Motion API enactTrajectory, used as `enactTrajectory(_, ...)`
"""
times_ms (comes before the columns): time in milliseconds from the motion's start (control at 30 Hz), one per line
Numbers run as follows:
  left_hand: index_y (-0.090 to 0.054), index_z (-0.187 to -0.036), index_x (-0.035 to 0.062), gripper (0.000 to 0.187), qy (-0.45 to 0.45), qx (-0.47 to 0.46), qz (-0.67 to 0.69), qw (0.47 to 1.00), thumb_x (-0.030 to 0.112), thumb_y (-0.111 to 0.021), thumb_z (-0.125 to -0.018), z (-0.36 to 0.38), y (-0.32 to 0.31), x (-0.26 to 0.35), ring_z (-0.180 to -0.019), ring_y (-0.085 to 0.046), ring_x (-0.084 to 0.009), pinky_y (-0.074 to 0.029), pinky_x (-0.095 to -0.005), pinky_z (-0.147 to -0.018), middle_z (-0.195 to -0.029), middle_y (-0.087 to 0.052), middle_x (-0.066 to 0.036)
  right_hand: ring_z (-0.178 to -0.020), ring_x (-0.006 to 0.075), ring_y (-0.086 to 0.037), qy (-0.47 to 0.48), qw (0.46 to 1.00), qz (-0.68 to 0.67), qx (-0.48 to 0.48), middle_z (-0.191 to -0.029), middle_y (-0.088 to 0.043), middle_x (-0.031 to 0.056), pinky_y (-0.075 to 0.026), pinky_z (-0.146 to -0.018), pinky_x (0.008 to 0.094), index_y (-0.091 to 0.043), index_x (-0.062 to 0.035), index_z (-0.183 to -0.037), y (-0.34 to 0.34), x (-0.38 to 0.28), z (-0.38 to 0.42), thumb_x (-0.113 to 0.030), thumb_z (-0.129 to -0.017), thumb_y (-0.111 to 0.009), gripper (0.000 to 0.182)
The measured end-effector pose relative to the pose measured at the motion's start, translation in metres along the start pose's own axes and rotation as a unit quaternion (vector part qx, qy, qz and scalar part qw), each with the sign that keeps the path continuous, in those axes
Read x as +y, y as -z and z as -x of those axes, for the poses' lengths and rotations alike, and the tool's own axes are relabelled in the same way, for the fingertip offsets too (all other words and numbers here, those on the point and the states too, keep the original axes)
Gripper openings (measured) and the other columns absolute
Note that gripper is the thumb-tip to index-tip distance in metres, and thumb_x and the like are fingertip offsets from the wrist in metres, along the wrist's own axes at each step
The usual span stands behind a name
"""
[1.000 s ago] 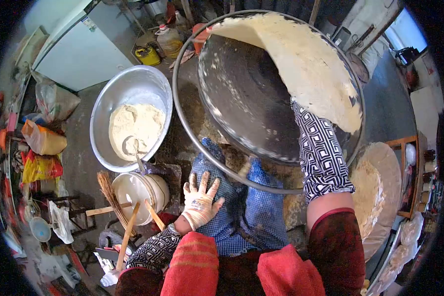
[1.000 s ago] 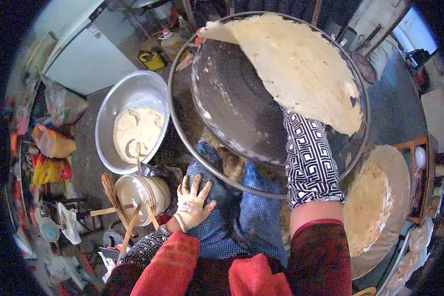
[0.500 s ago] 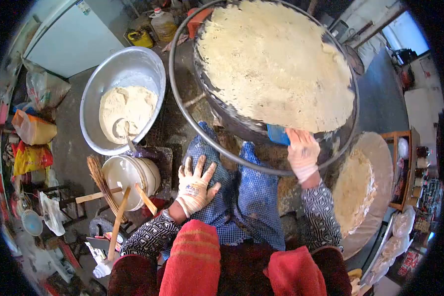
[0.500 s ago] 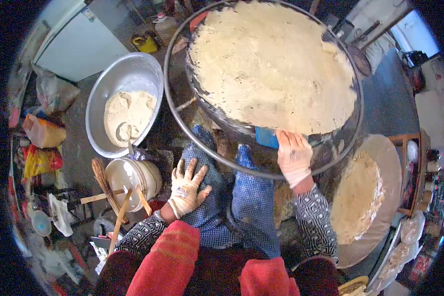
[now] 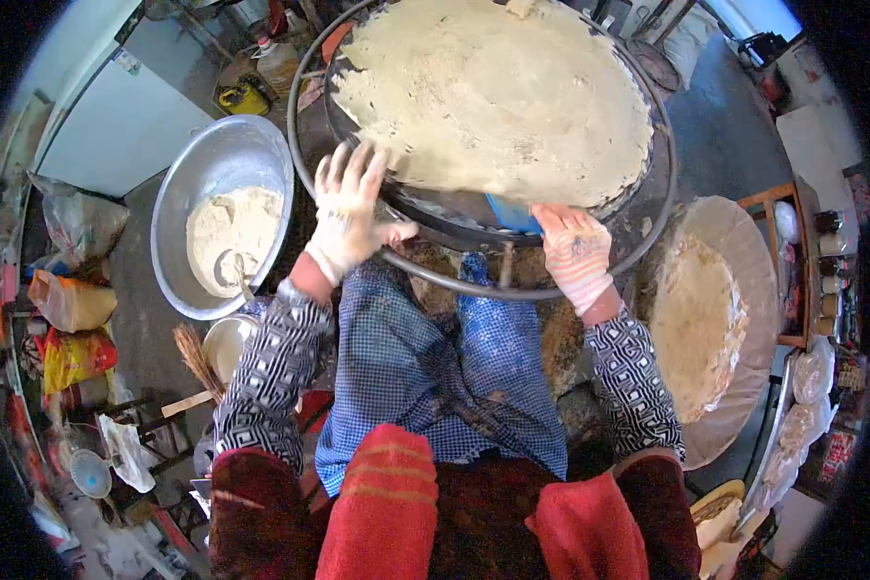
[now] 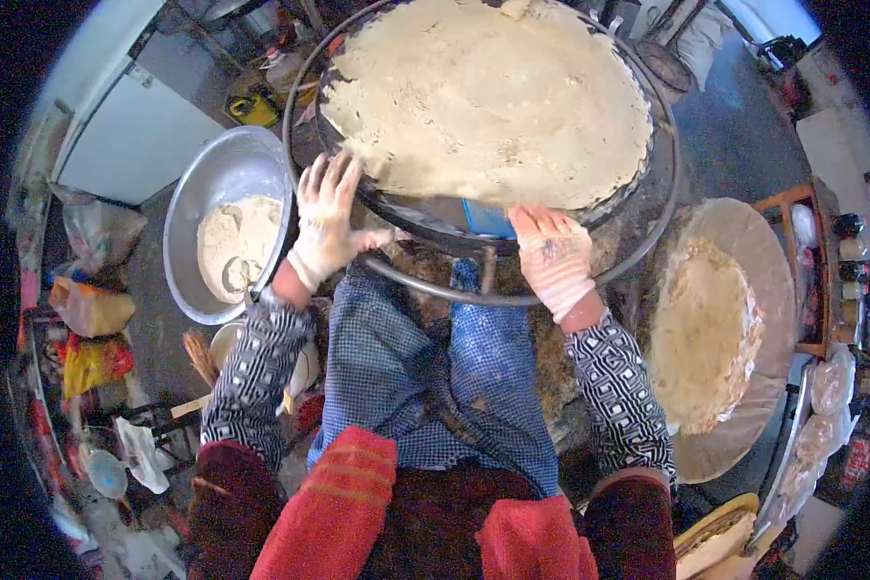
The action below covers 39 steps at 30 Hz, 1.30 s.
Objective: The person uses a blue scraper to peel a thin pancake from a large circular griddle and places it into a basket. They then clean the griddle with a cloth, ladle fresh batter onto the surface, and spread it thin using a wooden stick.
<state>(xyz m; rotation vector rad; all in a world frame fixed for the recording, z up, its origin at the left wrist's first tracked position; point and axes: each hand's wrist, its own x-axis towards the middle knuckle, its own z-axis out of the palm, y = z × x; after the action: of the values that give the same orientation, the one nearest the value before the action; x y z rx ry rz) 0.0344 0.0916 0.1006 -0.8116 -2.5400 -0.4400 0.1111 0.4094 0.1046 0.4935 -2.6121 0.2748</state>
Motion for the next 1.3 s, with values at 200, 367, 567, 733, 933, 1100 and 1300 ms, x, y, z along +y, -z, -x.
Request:
enactTrajectory(200, -0.067, -0.106, 0.0182, 0.038, -0.032, -0.084, -0.033, 0.995, 0.037, -0.072, -0.074, -0.065, -0.049, 0.004, -0.111, -0.056, -0.0254, -0.019, -0.0578, -0.11, -0.1, -0.067, -0.003, -0.094, 0.0268, -0.065, -0.076, 0.993, -0.093, 0.007, -0.104, -0.068, 0.008, -0.052, -0.081, 0.038, -0.064, -0.0093, -0.108, 0.034, -0.008, -0.011, 0.001, -0.071, -0.065, 0.039)
enactTrajectory(367, -0.066, -0.08, 0.0211, 0.011, -0.105, 0.06, -0.01, 0.993, 0.031, -0.068, -0.075, -0.105, -0.052, 0.045, -0.09, -0.061, -0.02, -0.024, -0.0609, -0.108, -0.078, -0.064, 0.001, -0.094, 0.0274, -0.065, 0.012, 0.998, -0.036, -0.046, -0.103, -0.068, 0.009, -0.052, -0.082, 0.0405, -0.067, -0.0096, -0.103, 0.036, 0.015, 0.026, -0.002, -0.069, -0.063, 0.035)
enactTrajectory(567, -0.065, -0.077, 0.0185, 0.008, -0.142, 0.026, -0.029, 0.989, 0.026, -0.065, -0.073, -0.168, -0.021, 0.094, -0.082, -0.064, -0.0226, -0.031, -0.0592, -0.104, -0.077, -0.067, -0.003, -0.098, 0.0272, -0.063, 0.07, 0.995, -0.02, -0.07, -0.103, -0.066, 0.0098, -0.048, -0.089, 0.0392, -0.065, -0.0066, -0.1, -0.021, 0.021, -0.038, -0.009, -0.076, -0.057, 0.025)
enactTrajectory(733, -0.067, -0.081, 0.0172, 0.013, -0.154, 0.004, -0.112, 0.982, 0.026, -0.058, -0.08, -0.219, -0.017, 0.129, -0.089, -0.065, -0.0239, -0.031, -0.0582, -0.103, -0.08, -0.069, -0.004, -0.114, 0.0321, -0.055, 0.004, 1.0, -0.013, 0.004, -0.116, -0.061, 0.0124, -0.041, -0.1, 0.0456, -0.059, -0.0112, -0.12, -0.115, 0.044, -0.123, -0.024, -0.086, -0.059, 0.036)
enactTrajectory(933, -0.069, -0.088, 0.0107, 0.022, -0.188, 0.009, -0.091, 0.978, 0.025, -0.052, -0.086, -0.244, 0.014, 0.156, -0.089, -0.063, -0.0269, -0.029, -0.0562, -0.104, -0.08, -0.067, -0.007, -0.113, 0.0311, -0.056, -0.089, 0.991, 0.057, -0.081, -0.117, -0.061, 0.0133, -0.042, -0.098, 0.0447, -0.059, -0.0096, -0.119, -0.135, 0.098, -0.132, -0.022, -0.086, -0.057, 0.035)
enactTrajectory(1100, -0.063, -0.077, 0.0115, 0.017, -0.157, 0.057, -0.003, 0.986, 0.02, -0.051, -0.085, -0.199, 0.005, 0.165, -0.08, -0.06, -0.0255, -0.029, -0.0564, -0.104, -0.072, -0.061, -0.006, -0.113, 0.0303, -0.056, -0.115, 0.985, 0.082, -0.102, -0.118, -0.061, 0.0141, -0.044, -0.096, 0.0439, -0.06, -0.0084, -0.117, -0.126, 0.126, -0.133, -0.021, -0.086, -0.056, 0.035)
enactTrajectory(1300, -0.056, -0.072, 0.0147, 0.006, -0.162, 0.027, -0.011, 0.986, 0.011, -0.055, -0.077, -0.118, -0.016, 0.125, -0.076, -0.056, -0.0246, -0.037, -0.0563, -0.1, -0.065, -0.053, -0.005, -0.112, 0.0293, -0.057, -0.163, 0.96, 0.115, -0.196, -0.119, -0.061, 0.0151, -0.045, -0.095, 0.043, -0.061, -0.0068, -0.116, -0.046, 0.112, -0.051, -0.019, -0.085, -0.054, 0.034)
